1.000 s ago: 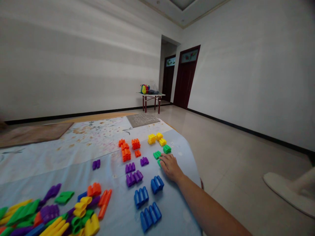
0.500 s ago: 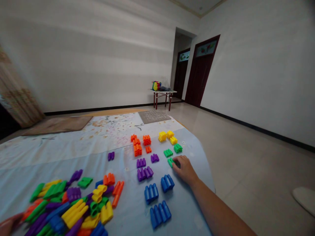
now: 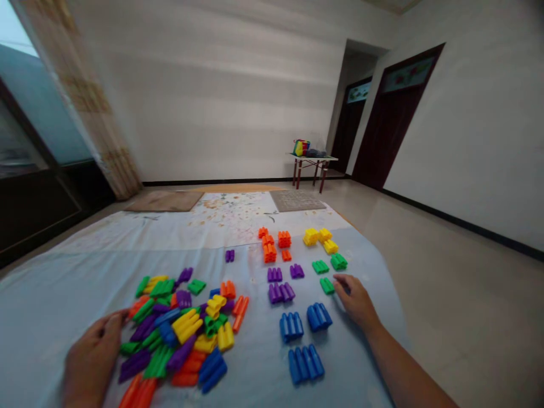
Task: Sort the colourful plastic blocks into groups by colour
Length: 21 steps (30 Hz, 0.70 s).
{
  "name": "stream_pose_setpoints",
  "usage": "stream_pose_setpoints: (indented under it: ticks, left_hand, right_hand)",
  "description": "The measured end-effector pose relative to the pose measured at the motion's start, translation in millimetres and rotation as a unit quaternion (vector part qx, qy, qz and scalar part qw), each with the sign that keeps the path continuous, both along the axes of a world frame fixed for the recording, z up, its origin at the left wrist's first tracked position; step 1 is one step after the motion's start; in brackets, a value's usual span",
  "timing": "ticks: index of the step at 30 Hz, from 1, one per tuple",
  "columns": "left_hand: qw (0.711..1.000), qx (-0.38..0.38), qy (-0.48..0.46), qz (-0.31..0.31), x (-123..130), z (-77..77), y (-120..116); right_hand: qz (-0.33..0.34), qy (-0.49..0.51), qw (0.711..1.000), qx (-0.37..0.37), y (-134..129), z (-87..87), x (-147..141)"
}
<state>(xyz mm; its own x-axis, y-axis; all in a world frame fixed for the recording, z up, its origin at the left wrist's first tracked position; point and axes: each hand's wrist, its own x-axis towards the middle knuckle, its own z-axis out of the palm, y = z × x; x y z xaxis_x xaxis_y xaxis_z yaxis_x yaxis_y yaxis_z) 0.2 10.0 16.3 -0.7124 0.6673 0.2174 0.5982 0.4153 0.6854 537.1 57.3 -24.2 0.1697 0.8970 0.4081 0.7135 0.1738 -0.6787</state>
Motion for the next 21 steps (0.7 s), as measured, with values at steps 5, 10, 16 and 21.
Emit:
stream_pose_setpoints:
  ticks: [5,10,16,21]
  left_hand:
    - [0.997,0.038,-0.062,-0.034,4.3,0.1,-5.1]
    - [0.993,0.073,-0.083,-0.041,8.0,-5.4,-6.7]
    - [0.99,0.083,-0.094,-0.071,8.4,-4.4,-10.0]
    - [0.989,0.078,-0.097,-0.085,8.2,-3.8,-12.0]
  right_hand:
    - [-0.045,0.041,0.998,-0.027,6.2,-4.1,11.2]
    - [-0.06,0.016,0.997,-0.034,6.6,-2.1,13.4]
    - [-0.086,0.015,0.995,-0.046,4.5,-0.8,14.2]
    - [-0.117,0.04,0.991,-0.047,8.8,1.6,12.6]
